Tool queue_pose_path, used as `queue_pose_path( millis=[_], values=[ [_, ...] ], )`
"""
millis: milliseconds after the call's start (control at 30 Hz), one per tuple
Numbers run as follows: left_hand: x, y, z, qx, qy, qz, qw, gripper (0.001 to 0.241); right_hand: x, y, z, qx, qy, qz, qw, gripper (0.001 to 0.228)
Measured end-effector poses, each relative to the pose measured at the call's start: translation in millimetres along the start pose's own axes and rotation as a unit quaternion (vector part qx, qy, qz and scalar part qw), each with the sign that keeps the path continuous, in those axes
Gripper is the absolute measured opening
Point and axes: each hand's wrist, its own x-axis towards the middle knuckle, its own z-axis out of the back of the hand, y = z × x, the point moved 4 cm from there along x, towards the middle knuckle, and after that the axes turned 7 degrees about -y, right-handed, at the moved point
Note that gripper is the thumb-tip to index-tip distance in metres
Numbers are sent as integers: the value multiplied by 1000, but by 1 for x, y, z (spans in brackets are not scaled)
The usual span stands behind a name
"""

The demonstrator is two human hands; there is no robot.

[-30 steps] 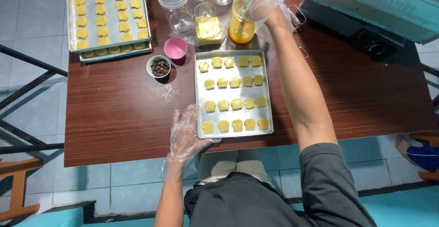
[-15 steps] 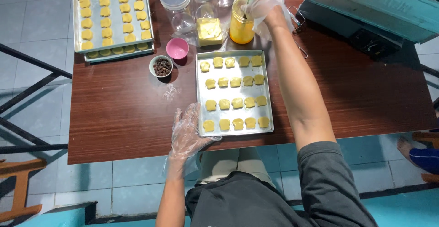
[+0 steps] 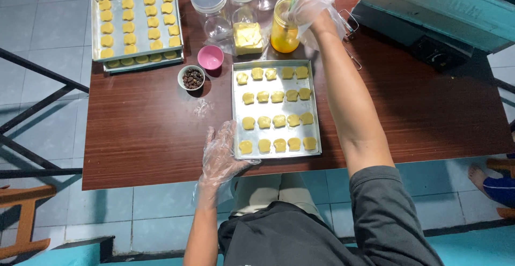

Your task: Brushing egg wash onto small cookies on a baking tray using a pastry brush

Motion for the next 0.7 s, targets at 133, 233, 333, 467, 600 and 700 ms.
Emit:
queue_pose_path(
  millis=[133,233,333,467,600,700],
  values=[
    [3,-6,7,-13,-4,4,1000,116,-8,-5,3,49,3,-5,999,53],
    [3,-6,7,-9,-4,4,1000,118,-13,-8,11,69,-16,7,997,49],
    [6,-8,10,-18,-7,14,1000,115,-19,-11,20,101,-41,25,994,44],
    [12,-14,17,-27,11,31,999,110,-28,-15,32,146,-78,50,985,37],
    [18,-20,25,-55,19,48,997,107,-36,-18,46,191,-120,77,971,31],
    [21,-23,29,-63,25,49,996,100,-38,-13,47,138,-71,40,987,37]
  ],
)
